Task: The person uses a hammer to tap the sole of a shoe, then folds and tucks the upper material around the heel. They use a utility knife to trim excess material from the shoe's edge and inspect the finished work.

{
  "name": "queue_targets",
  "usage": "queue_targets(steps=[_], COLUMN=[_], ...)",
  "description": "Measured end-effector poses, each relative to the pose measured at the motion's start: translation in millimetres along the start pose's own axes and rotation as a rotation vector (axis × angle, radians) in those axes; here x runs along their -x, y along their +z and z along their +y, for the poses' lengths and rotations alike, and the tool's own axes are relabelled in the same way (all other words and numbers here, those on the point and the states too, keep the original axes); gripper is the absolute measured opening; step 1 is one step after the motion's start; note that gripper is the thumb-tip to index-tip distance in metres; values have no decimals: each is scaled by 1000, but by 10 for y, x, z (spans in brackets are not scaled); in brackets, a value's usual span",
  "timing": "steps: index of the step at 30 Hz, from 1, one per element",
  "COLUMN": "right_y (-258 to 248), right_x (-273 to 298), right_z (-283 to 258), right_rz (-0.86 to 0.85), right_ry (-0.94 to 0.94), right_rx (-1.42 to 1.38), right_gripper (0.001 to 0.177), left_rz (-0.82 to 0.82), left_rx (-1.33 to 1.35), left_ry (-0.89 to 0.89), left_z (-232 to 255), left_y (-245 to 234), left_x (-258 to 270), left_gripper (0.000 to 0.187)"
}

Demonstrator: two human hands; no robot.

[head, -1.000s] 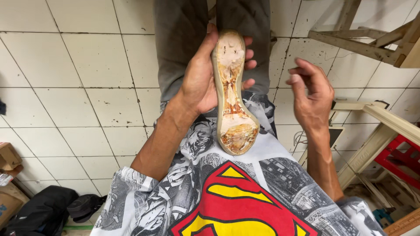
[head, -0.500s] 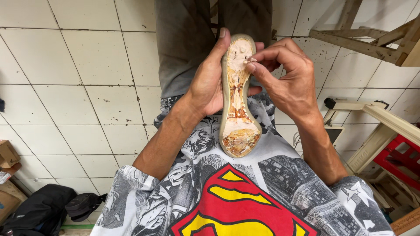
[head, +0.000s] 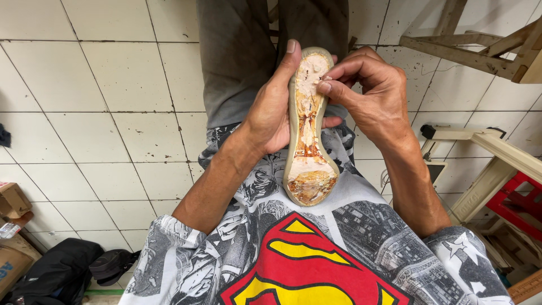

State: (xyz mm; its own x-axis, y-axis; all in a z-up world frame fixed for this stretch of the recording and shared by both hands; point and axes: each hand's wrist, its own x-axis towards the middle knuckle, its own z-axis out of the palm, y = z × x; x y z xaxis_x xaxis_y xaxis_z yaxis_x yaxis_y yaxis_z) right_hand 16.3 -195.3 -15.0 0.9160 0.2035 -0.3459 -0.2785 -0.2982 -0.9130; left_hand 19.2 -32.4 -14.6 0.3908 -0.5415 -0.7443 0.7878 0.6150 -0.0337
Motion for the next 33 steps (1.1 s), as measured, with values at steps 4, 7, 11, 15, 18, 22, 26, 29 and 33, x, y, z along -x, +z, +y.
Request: queue_targets(steps=[4,7,11,15,18,22,26,29,33], right_y=[34,4,-54,-68,-87,-59,-87,-132,-94], right_x=[-18,-33,-15,-26,-57,-106,-114,-78,-43], right_z=[-100,-63,95,72,12,47,109,104,17], right_rz=[53,-28,-17,-39,-49,-41,-45,-69,-80], right_ry=[182,235,254,285,292,235,211,359,336], right_rx=[-106,-321,-407,-572,-523,-353,-342,-606,-523], right_gripper=[47,55,43,30,33,26,23,38,43], left_rz=[93,38,-85,-38,7,21,13,-17,-15], left_rx=[-98,-183,-369,-421,-450,-461,-423,-402,-418], left_ry=[82,225,435,460,446,425,424,413,398], left_z=[-6,-89,-305,-333,-314,-343,-340,-369,-395], left_y=[74,66,-102,-61,3,26,5,-10,-22], left_x=[61,118,162,170,184,178,150,153,145], left_gripper=[79,78,53,51,49,48,47,43,47])
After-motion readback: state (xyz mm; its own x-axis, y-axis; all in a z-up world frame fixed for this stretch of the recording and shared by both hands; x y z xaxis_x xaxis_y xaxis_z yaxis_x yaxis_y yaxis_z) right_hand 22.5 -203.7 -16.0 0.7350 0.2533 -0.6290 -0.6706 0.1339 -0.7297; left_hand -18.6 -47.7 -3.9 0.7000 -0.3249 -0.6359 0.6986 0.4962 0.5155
